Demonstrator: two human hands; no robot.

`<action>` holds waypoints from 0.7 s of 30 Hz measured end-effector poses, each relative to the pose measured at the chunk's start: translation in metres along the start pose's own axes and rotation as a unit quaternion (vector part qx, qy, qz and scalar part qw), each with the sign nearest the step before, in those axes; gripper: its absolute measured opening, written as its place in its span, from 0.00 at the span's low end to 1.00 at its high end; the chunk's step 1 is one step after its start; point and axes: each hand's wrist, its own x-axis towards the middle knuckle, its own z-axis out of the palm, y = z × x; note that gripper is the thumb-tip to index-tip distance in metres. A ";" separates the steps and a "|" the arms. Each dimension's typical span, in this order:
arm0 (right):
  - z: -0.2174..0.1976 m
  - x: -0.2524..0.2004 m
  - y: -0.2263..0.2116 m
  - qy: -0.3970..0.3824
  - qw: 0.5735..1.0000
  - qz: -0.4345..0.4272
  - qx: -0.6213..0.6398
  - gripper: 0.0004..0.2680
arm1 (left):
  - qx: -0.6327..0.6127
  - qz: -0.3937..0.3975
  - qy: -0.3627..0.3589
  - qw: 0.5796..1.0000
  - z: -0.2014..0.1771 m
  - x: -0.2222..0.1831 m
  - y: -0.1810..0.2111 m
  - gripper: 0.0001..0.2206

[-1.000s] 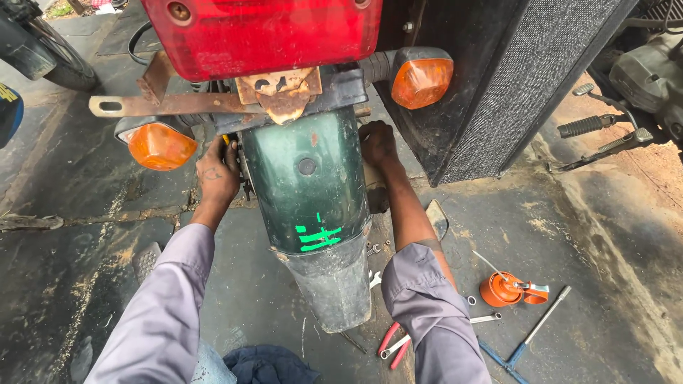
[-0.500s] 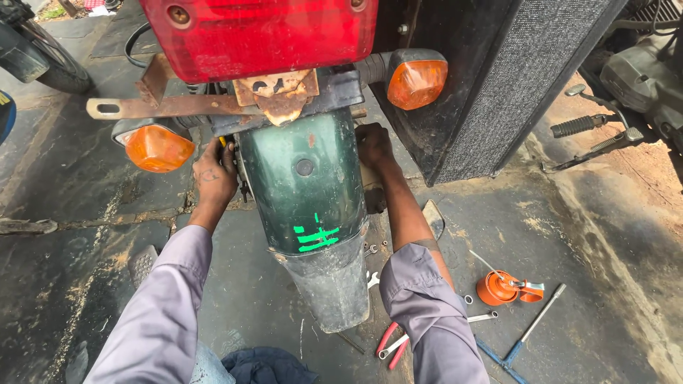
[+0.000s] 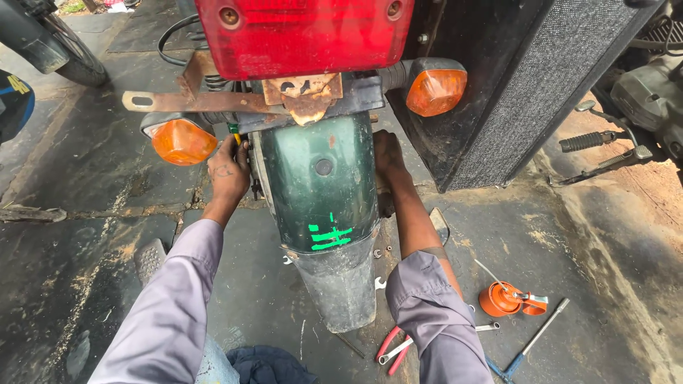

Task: The person uses a screwdriver and wrenches to detach and work on the rear fender and tail light assembly of a motorcycle, handling several bolts and nuts by hand and with tools.

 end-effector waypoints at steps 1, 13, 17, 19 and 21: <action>-0.001 -0.001 -0.007 0.020 1.000 0.006 -0.001 0.14 | -0.002 -0.003 -0.002 1.000 -0.001 0.000 0.000 0.10; -0.039 0.002 -0.054 -0.177 0.972 0.147 0.045 0.22 | 0.019 -0.035 -0.002 0.999 0.000 0.000 -0.018 0.16; -0.028 -0.015 -0.045 -0.105 0.985 0.108 0.090 0.22 | 0.023 -0.047 -0.007 0.999 0.004 0.000 -0.031 0.17; -0.013 -0.022 -0.036 -0.032 0.981 0.103 0.162 0.21 | 0.023 -0.046 -0.001 0.999 0.006 0.000 -0.036 0.18; -0.002 -0.010 -0.021 -0.098 0.974 0.179 0.101 0.19 | 0.023 -0.043 0.010 0.999 0.009 -0.003 -0.040 0.18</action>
